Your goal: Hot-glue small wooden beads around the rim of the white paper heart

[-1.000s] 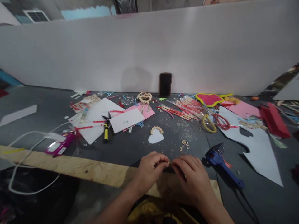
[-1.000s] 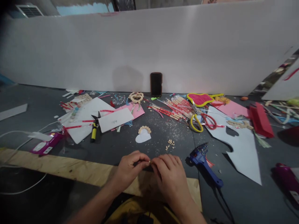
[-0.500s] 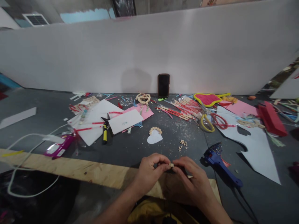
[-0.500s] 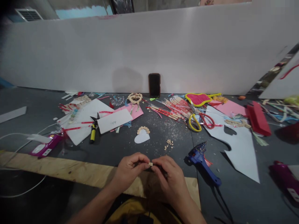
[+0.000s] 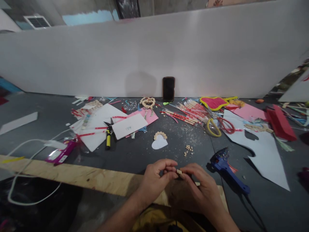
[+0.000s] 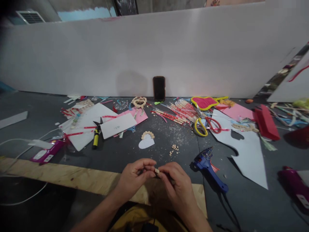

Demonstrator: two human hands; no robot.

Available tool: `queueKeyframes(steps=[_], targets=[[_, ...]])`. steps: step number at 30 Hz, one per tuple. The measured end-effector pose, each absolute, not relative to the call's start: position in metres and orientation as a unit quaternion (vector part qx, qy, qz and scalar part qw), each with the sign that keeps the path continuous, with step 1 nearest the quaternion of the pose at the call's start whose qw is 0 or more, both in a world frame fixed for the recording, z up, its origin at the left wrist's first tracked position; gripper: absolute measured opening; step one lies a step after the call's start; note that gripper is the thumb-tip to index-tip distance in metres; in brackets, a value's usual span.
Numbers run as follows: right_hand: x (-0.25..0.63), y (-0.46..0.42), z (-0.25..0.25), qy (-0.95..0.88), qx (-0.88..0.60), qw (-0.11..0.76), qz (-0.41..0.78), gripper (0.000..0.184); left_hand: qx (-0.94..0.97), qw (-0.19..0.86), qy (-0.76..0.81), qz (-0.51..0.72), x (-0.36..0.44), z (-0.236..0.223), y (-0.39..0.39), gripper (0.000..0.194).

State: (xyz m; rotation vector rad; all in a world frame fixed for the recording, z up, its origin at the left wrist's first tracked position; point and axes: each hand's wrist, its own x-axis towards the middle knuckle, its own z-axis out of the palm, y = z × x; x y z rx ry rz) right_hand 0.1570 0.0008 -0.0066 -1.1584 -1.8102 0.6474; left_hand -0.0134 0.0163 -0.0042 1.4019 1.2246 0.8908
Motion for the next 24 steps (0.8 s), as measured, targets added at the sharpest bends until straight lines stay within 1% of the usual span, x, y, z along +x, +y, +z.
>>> queueKeyframes(steps=[2, 3, 6, 13, 24], targets=[[0.1574, -0.0001, -0.0065, -0.717, -0.468, 0.442, 0.268, 0.01, 0.554, 0.543, 0.503, 0.379, -0.0136, -0.0059, 0.0157, 0.02], [0.1574, -0.0006, -0.0063, -0.714, -0.468, 0.445, 0.272, 0.01, 0.558, 0.541, 0.502, 0.379, -0.0139, -0.0062, 0.0153, 0.017], [0.1563, -0.0019, -0.0055, -0.709, -0.465, 0.452, 0.278, 0.01, 0.6, 0.5, 0.502, 0.372, -0.0144, -0.0045, 0.0142, 0.008], [0.1521, -0.0013, -0.0037, -0.7, -0.456, 0.464, 0.294, 0.009, 0.633, 0.454, 0.504, 0.373, -0.0128, 0.0024, 0.0141, 0.007], [0.1531, -0.0027, -0.0036, -0.699, -0.461, 0.458, 0.298, 0.009, 0.652, 0.436, 0.49, 0.379, -0.0126, 0.0032, 0.0144, 0.009]])
